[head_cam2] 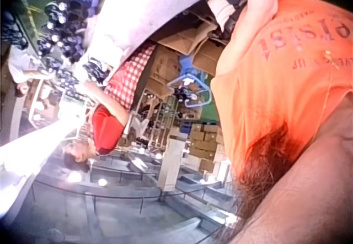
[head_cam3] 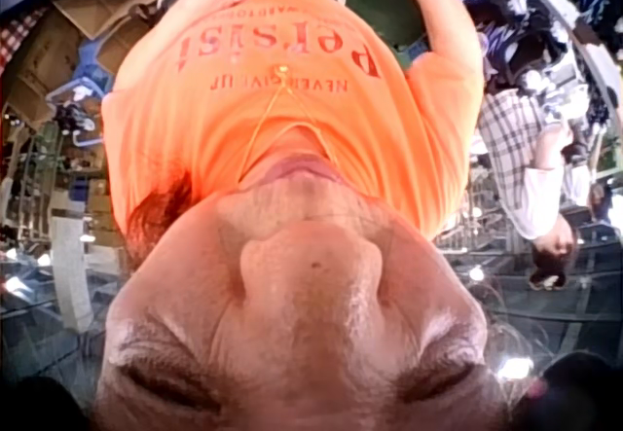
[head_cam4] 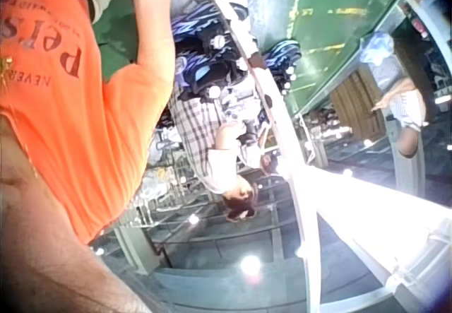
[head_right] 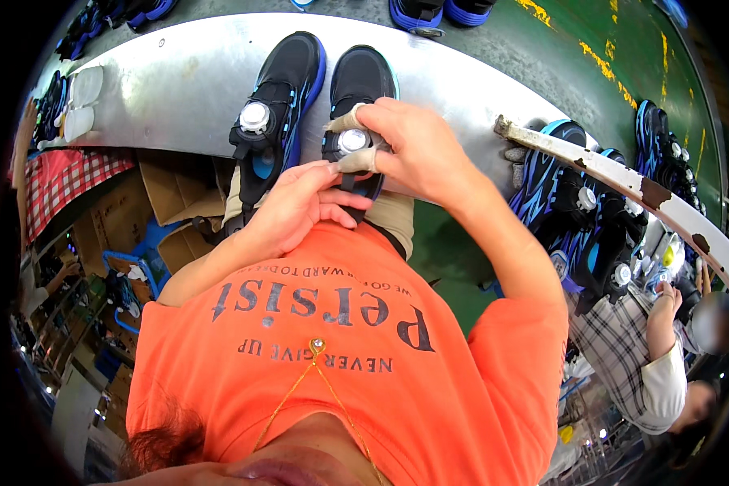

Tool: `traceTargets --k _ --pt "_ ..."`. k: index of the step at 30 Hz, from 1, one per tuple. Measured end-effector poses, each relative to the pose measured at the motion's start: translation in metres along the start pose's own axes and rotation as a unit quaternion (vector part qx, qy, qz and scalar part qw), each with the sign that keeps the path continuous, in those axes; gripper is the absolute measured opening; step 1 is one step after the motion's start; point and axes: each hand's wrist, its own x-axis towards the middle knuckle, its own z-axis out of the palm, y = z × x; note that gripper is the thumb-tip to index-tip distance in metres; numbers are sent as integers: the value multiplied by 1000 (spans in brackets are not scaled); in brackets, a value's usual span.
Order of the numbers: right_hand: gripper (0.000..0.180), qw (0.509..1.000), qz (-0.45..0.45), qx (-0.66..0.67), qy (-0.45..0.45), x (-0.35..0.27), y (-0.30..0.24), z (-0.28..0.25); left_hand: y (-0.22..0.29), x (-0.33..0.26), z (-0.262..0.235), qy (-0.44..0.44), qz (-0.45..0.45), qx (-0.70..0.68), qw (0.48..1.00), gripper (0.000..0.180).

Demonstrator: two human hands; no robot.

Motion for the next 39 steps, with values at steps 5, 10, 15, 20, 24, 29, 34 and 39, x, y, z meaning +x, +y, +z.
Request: traceTargets --k 5,10,15,20,24,29,34,39 --pt "33 999 -13 17 35 -11 0 13 11 -5 -13 -5 -10 112 994 31" --pt "36 998 -41 50 28 -13 3 12 1 -4 -8 1 -8 79 997 33" --pt "34 979 47 21 199 -25 -5 53 -3 1 -8 -22 -9 63 998 34" --pt "36 996 -15 57 64 -24 4 20 3 -4 -1 -17 -21 75 997 34" --pt "36 992 19 21 122 -26 -6 34 -6 1 -3 -1 -5 61 998 32" --pt "37 974 140 146 97 -28 -10 35 -3 1 -10 -37 -15 22 999 32" --pt "36 996 28 70 37 -20 -6 11 -3 0 -4 -4 -11 64 998 33" --pt "29 993 43 112 0 -10 4 17 -4 3 -5 0 -16 72 997 32"
